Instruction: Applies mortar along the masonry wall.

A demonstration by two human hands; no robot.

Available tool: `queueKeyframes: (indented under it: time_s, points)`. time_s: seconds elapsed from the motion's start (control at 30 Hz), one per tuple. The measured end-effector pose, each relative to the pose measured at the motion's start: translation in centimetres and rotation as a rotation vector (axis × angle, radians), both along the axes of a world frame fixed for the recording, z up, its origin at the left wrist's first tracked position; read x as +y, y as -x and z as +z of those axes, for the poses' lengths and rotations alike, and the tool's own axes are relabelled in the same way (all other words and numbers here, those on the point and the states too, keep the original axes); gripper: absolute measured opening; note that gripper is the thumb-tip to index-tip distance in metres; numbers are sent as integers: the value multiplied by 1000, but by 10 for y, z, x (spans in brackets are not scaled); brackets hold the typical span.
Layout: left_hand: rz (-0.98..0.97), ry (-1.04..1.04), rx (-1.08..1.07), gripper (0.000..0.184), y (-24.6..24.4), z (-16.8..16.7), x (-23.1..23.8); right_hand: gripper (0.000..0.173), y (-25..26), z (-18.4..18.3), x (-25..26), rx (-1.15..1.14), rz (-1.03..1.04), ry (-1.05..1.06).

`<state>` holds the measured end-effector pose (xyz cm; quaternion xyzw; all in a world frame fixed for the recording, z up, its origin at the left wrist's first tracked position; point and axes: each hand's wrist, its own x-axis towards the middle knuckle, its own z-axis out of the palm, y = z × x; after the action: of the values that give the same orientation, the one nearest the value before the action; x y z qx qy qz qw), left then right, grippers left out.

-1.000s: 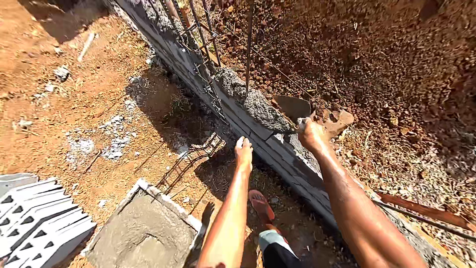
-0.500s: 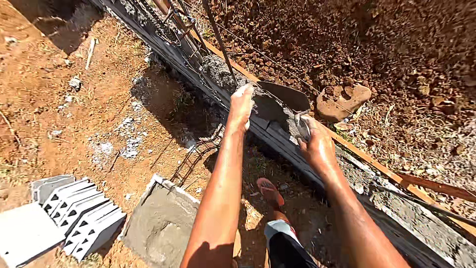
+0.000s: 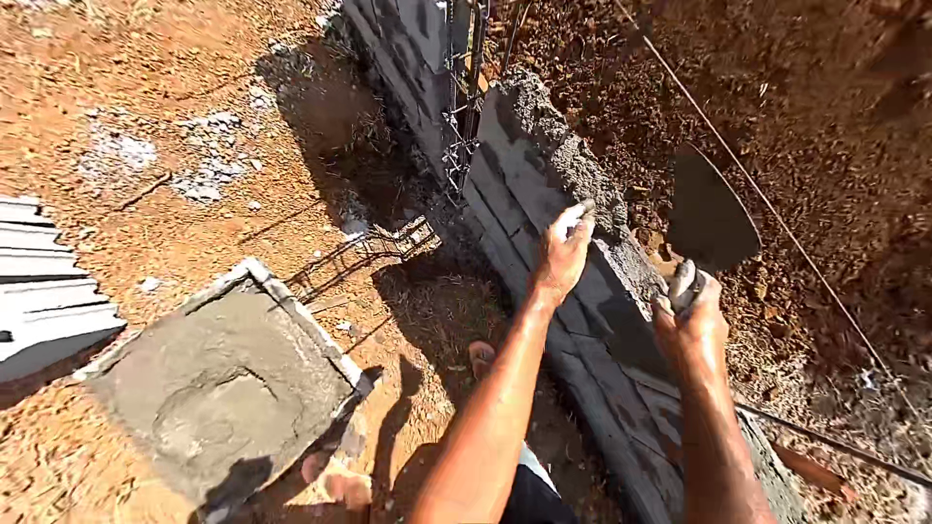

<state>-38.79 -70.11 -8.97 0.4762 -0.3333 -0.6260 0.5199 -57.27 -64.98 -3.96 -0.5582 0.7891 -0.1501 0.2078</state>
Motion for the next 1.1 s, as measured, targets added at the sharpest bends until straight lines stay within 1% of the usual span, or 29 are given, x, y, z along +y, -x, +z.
queueKeyframes:
  time_s: [0.03, 0.07, 0.1, 0.17, 0.23, 0.3, 0.33, 0.4, 0.47, 0.53, 0.57, 0.6, 0.63, 0.67, 0.7, 0.73, 0.77, 0.83, 0.87, 0.9, 0.97, 1.0, 1.03, 1.1]
  points:
    - [8, 16, -47, 42, -21, -6, 31, 66, -6, -11, 19, -74, -27, -3]
    - [13, -7, -109, 39, -46, -19, 69, 63, -15, -27, 39, -155, -33, -21]
    - [-11, -76, -183, 38, -78, -37, 114, 61, -29, -43, 63, -205, -12, -75]
    - [-69, -341, -348, 39, -149, -77, 219, 59, -68, -84, 114, -170, 167, -251]
    - [-64, -673, -426, 40, -213, -113, 329, 61, -117, -132, 170, -77, 431, -470]
    - [55, -926, -481, 43, -265, -144, 426, 62, -191, -188, 221, 37, 683, -693]
    - [115, -1004, -510, 43, -285, -158, 467, 64, -235, -215, 243, 109, 815, -807]
    - [163, -1083, -525, 45, -312, -181, 535, 67, -335, -263, 285, 310, 1077, -995]
    - [152, -1094, -433, 45, -326, -201, 587, 63, -445, -301, 327, 500, 1310, -1047]
    - [134, -1082, -375, 45, -326, -227, 622, 54, -543, -343, 354, 604, 1516, -945]
    - [91, -1075, -363, 45, -324, -240, 633, 50, -582, -368, 362, 625, 1608, -837]
    - [-6, -1068, -340, 45, -327, -251, 640, 47, -617, -393, 365, 637, 1678, -714]
    - [-105, -1048, -302, 46, -333, -258, 644, 49, -651, -411, 365, 672, 1719, -622]
    - [-142, -1028, -276, 46, -341, -262, 645, 50, -676, -426, 363, 693, 1739, -536]
    - [-112, -1014, -263, 46, -351, -263, 644, 52, -695, -439, 360, 715, 1734, -479]
    - [-32, -997, -266, 46, -359, -262, 641, 52, -706, -450, 358, 741, 1691, -457]
    - [63, -972, -282, 45, -364, -262, 639, 53, -704, -459, 358, 767, 1620, -476]
    - [159, -943, -276, 44, -374, -263, 641, 56, -679, -476, 374, 755, 1407, -608]
    - [151, -952, -268, 43, -377, -268, 645, 58, -664, -483, 391, 682, 1282, -689]
    - [103, -975, -241, 44, -380, -272, 651, 59, -651, -490, 415, 599, 1166, -753]
    - [-49, -1038, -164, 46, -379, -275, 661, 62, -631, -500, 469, 437, 983, -852]
    - [-100, -1056, -163, 47, -380, -278, 664, 64, -637, -504, 492, 384, 943, -880]
    - [-126, -1066, -159, 47, -381, -279, 664, 64, -648, -504, 510, 373, 961, -910]
    - [-119, -1060, -148, 46, -382, -279, 658, 61, -670, -499, 533, 445, 1117, -952]
